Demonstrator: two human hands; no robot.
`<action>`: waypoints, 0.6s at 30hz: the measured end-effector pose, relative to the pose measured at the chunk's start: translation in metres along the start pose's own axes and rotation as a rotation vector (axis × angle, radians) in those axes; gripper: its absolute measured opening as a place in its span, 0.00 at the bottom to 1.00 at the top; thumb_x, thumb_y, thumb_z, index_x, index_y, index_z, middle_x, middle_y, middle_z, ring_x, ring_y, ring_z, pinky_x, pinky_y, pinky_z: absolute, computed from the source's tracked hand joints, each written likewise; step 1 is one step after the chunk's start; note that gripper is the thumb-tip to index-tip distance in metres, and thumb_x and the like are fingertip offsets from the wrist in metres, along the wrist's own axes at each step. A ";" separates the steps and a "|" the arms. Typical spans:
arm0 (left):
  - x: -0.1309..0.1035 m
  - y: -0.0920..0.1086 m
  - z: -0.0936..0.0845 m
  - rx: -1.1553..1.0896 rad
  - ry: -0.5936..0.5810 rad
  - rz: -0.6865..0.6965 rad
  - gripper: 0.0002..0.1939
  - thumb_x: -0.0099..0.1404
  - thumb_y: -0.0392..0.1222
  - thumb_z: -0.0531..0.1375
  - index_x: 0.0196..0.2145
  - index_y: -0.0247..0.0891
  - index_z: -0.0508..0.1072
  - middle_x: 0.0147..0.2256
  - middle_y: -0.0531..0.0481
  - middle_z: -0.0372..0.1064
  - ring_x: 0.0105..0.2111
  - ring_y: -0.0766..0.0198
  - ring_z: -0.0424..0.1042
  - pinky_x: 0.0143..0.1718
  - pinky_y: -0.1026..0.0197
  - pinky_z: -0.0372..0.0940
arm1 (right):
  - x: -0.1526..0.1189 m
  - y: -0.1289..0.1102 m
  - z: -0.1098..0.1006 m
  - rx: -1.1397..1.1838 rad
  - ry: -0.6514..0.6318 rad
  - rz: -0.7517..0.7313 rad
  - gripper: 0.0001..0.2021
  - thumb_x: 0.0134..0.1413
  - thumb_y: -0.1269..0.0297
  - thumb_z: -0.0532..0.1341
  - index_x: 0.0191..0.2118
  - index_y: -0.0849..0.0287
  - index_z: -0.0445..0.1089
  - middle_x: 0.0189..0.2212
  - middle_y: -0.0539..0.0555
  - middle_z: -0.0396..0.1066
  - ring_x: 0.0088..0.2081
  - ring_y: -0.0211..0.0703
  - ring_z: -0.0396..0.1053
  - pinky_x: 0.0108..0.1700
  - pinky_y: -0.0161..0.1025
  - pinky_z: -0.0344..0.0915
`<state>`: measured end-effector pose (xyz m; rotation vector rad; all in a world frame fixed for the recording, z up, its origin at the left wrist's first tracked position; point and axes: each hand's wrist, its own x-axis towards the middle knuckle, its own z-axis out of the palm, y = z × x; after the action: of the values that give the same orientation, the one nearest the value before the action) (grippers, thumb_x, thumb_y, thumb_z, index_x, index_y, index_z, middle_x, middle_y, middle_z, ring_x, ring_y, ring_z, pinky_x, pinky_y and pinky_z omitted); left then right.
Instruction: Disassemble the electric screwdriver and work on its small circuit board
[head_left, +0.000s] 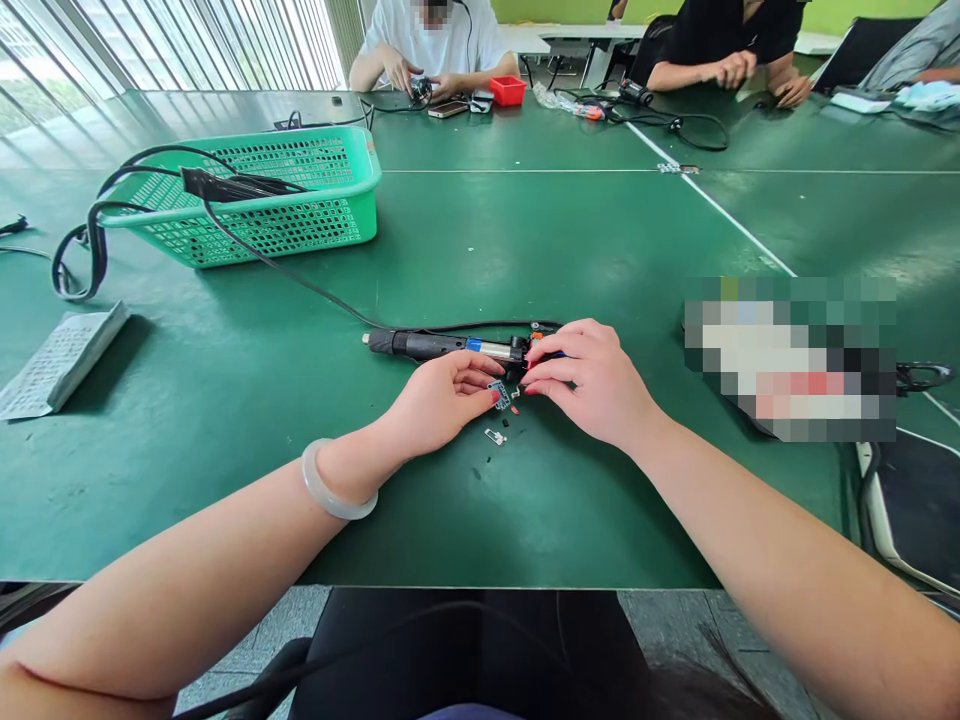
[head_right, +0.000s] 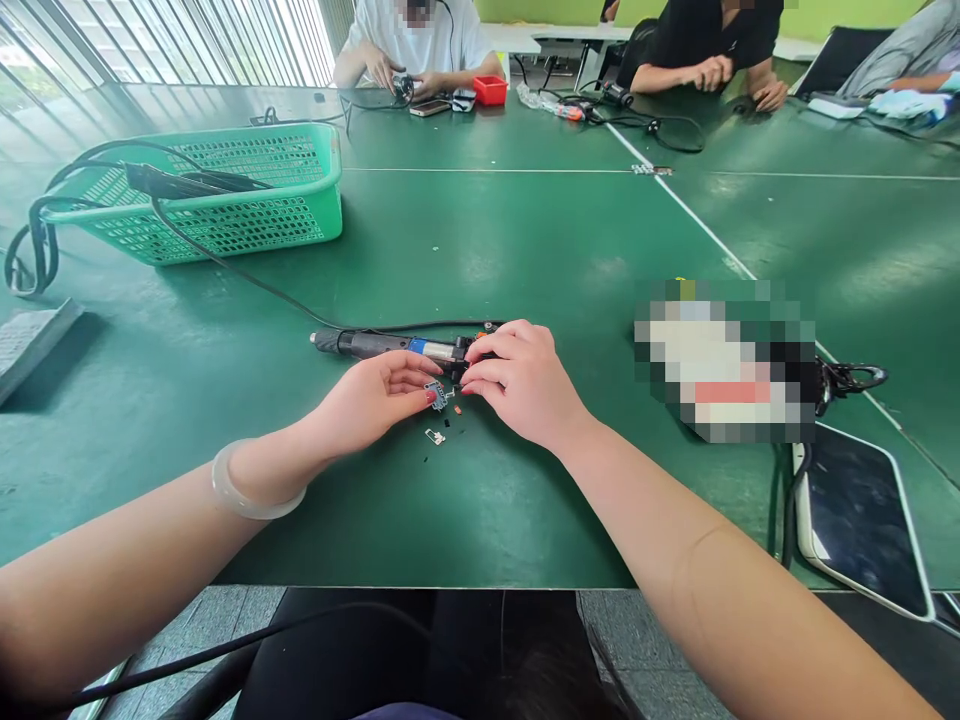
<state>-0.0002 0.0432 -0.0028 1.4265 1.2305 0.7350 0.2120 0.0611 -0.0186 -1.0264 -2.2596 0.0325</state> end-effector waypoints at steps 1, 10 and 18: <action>0.000 -0.001 0.000 -0.002 0.001 0.002 0.13 0.58 0.34 0.63 0.43 0.31 0.74 0.37 0.46 0.75 0.38 0.64 0.75 0.48 0.55 0.70 | 0.000 -0.002 0.000 -0.002 -0.014 0.000 0.07 0.56 0.64 0.64 0.29 0.49 0.79 0.38 0.49 0.78 0.44 0.48 0.65 0.50 0.51 0.59; 0.002 -0.006 0.000 0.002 -0.038 -0.006 0.14 0.59 0.37 0.64 0.44 0.32 0.77 0.41 0.44 0.78 0.41 0.60 0.76 0.50 0.53 0.69 | -0.002 -0.007 0.000 -0.003 -0.034 -0.016 0.05 0.55 0.63 0.65 0.29 0.51 0.78 0.39 0.49 0.78 0.45 0.48 0.65 0.50 0.51 0.58; -0.001 -0.002 0.004 -0.126 -0.093 -0.087 0.13 0.60 0.34 0.63 0.43 0.32 0.78 0.43 0.45 0.78 0.40 0.62 0.76 0.51 0.53 0.69 | -0.003 -0.011 0.002 0.017 0.022 -0.035 0.06 0.57 0.65 0.63 0.29 0.53 0.75 0.38 0.49 0.78 0.44 0.47 0.67 0.49 0.49 0.58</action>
<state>0.0027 0.0408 -0.0050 1.2822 1.1472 0.6675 0.2048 0.0522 -0.0187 -0.9732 -2.2531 0.0245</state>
